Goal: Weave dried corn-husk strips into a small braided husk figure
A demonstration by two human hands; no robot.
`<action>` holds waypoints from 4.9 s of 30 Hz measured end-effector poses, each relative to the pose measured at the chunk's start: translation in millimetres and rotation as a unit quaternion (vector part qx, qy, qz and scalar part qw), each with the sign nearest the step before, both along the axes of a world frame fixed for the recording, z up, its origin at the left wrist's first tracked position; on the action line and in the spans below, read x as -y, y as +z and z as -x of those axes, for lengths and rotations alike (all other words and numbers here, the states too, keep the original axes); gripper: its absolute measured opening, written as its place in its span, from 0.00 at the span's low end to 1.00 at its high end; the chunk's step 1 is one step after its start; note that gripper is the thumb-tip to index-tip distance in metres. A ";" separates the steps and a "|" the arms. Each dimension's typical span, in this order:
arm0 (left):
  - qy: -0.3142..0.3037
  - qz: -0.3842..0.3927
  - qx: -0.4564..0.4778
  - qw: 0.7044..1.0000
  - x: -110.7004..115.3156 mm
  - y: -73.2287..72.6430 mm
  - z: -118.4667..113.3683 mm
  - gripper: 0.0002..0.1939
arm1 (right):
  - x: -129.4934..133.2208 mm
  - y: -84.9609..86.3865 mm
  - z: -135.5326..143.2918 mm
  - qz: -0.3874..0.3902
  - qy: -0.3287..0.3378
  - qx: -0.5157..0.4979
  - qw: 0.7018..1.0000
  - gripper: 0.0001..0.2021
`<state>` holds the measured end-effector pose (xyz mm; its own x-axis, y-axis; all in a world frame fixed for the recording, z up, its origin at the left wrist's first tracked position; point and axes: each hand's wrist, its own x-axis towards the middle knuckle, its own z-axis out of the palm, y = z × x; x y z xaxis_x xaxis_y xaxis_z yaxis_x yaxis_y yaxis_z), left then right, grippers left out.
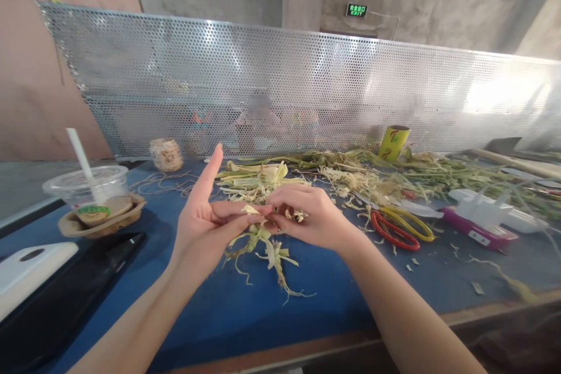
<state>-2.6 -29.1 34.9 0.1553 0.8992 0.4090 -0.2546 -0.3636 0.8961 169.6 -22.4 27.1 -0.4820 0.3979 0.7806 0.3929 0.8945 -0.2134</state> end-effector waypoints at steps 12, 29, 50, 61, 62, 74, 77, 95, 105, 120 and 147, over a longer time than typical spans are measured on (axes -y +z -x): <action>0.053 0.003 -0.001 0.999 -5.3 1.1 2.3 0.49 | 3.5 1.6 -0.5 -0.058 -0.041 -0.031 0.997 0.07; 0.150 -0.054 0.046 0.986 2.2 -5.6 -3.5 0.39 | 8.1 -12.3 33.1 -0.097 -0.119 -0.205 0.967 0.11; 0.080 0.005 0.061 0.995 -6.7 -2.7 -1.5 0.47 | 9.2 -5.7 26.5 -0.041 -0.142 -0.213 0.966 0.06; 0.025 0.071 0.055 0.996 -8.9 -7.0 -0.4 0.51 | 10.3 -9.2 26.1 -0.142 -0.171 -0.188 0.957 0.07; 0.025 0.074 0.060 0.995 -8.8 -6.8 -0.7 0.51 | 10.0 -10.2 26.1 -0.165 -0.166 -0.173 0.957 0.07; 0.041 0.075 0.058 0.995 -9.8 -8.5 -0.5 0.49 | 9.5 -14.8 27.3 -0.199 -0.199 -0.109 0.953 0.10; 0.035 0.071 0.058 0.995 -10.5 -9.8 -1.0 0.49 | 8.3 -15.2 26.1 -0.205 -0.187 -0.097 0.956 0.11; 0.048 0.051 0.006 0.998 -9.5 -14.5 -4.6 0.46 | 7.0 -17.0 26.7 -0.175 -0.216 -0.125 0.953 0.10; 0.128 0.009 -0.073 0.989 -3.5 -14.2 -4.6 0.41 | 8.0 -20.8 28.0 -0.232 -0.218 -0.123 0.940 0.11; 0.047 0.043 0.026 0.998 -8.5 -15.7 -6.3 0.45 | 10.9 -18.2 43.4 -0.055 -0.149 -0.288 0.944 0.09; -0.073 0.123 0.035 0.989 -9.4 -9.6 -0.6 0.51 | 5.5 -7.2 16.0 -0.065 -0.054 -0.098 0.992 0.16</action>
